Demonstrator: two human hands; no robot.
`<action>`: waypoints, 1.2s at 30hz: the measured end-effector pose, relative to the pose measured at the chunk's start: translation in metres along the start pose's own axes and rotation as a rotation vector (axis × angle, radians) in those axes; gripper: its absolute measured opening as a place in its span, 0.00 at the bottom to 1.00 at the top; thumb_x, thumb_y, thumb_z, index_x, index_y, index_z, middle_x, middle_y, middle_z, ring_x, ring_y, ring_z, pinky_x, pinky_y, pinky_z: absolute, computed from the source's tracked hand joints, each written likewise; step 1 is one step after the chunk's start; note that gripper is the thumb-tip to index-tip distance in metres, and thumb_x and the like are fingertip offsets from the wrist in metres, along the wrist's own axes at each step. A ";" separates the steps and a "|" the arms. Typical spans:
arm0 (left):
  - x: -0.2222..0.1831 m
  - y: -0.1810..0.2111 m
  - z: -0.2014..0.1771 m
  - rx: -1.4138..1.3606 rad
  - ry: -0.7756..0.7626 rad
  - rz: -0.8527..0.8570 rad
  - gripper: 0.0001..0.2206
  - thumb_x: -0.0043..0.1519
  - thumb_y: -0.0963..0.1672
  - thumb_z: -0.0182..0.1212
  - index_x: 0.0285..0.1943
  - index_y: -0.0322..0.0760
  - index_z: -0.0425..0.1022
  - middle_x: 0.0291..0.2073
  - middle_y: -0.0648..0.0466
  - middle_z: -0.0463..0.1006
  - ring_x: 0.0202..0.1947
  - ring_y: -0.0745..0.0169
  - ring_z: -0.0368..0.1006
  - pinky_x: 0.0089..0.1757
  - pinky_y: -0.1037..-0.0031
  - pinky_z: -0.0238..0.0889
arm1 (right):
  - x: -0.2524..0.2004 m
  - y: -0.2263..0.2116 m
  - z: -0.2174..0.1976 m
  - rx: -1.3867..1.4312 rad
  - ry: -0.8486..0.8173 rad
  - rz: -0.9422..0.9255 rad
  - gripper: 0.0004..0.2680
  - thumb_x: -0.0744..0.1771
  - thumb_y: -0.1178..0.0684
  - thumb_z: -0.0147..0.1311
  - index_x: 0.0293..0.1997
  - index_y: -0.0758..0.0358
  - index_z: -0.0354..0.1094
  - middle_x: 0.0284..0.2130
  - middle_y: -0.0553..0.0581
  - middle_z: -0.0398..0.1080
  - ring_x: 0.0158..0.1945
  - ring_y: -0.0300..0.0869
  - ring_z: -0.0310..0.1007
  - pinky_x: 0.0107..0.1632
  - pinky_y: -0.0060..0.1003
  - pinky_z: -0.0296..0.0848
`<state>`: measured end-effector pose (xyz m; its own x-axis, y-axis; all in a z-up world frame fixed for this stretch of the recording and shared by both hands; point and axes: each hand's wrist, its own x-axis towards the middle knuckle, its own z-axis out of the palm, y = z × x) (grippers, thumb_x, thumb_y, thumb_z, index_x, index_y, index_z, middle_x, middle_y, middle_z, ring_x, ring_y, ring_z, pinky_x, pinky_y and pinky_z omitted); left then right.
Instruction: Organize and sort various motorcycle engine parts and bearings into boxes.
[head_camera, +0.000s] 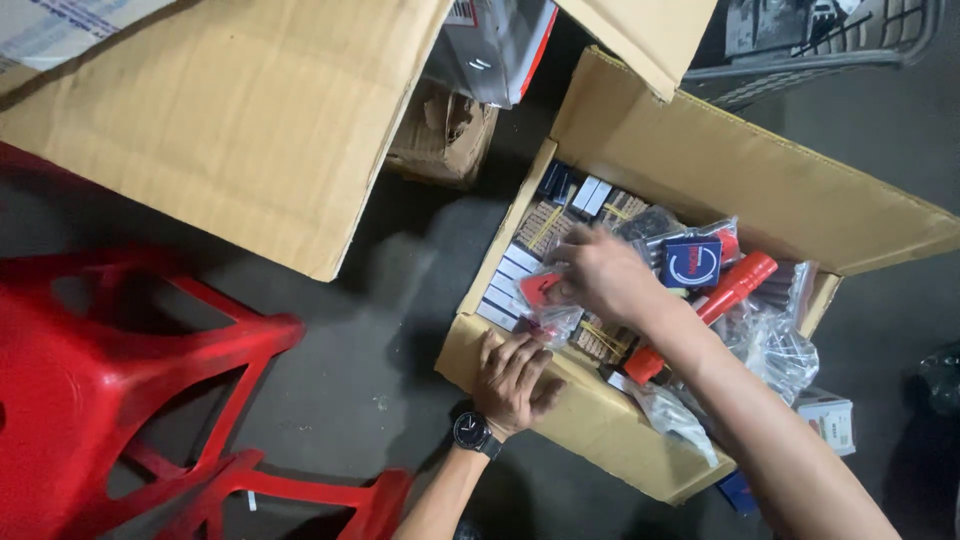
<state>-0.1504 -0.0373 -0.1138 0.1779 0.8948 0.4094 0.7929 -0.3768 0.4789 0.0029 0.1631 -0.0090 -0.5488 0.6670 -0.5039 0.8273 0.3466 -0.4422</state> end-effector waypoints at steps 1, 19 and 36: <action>0.001 0.000 -0.001 0.001 -0.001 -0.003 0.20 0.67 0.56 0.56 0.52 0.37 0.76 0.53 0.50 0.78 0.61 0.51 0.69 0.67 0.46 0.44 | -0.001 -0.018 -0.013 0.001 -0.003 -0.001 0.16 0.66 0.51 0.60 0.61 0.50 0.71 0.63 0.57 0.66 0.66 0.54 0.64 0.65 0.48 0.68; 0.009 0.003 -0.007 -0.081 0.188 0.011 0.27 0.66 0.55 0.61 0.63 0.32 0.63 0.54 0.45 0.71 0.59 0.45 0.68 0.65 0.47 0.54 | -0.028 0.000 0.042 -0.636 -0.015 -0.276 0.25 0.63 0.48 0.63 0.62 0.72 0.58 0.49 0.69 0.69 0.55 0.56 0.70 0.58 0.51 0.64; 0.034 0.019 -0.033 -0.095 0.156 -0.052 0.23 0.65 0.52 0.61 0.59 0.32 0.69 0.50 0.46 0.73 0.54 0.46 0.69 0.61 0.51 0.57 | -0.158 0.079 0.030 -0.288 0.446 0.238 0.45 0.54 0.29 0.66 0.67 0.80 0.50 0.55 0.79 0.64 0.58 0.66 0.67 0.51 0.57 0.71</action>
<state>-0.1483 -0.0222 -0.0649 0.0397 0.8687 0.4938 0.7390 -0.3581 0.5707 0.1512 0.0650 0.0140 -0.2915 0.9403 -0.1754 0.9553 0.2768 -0.1038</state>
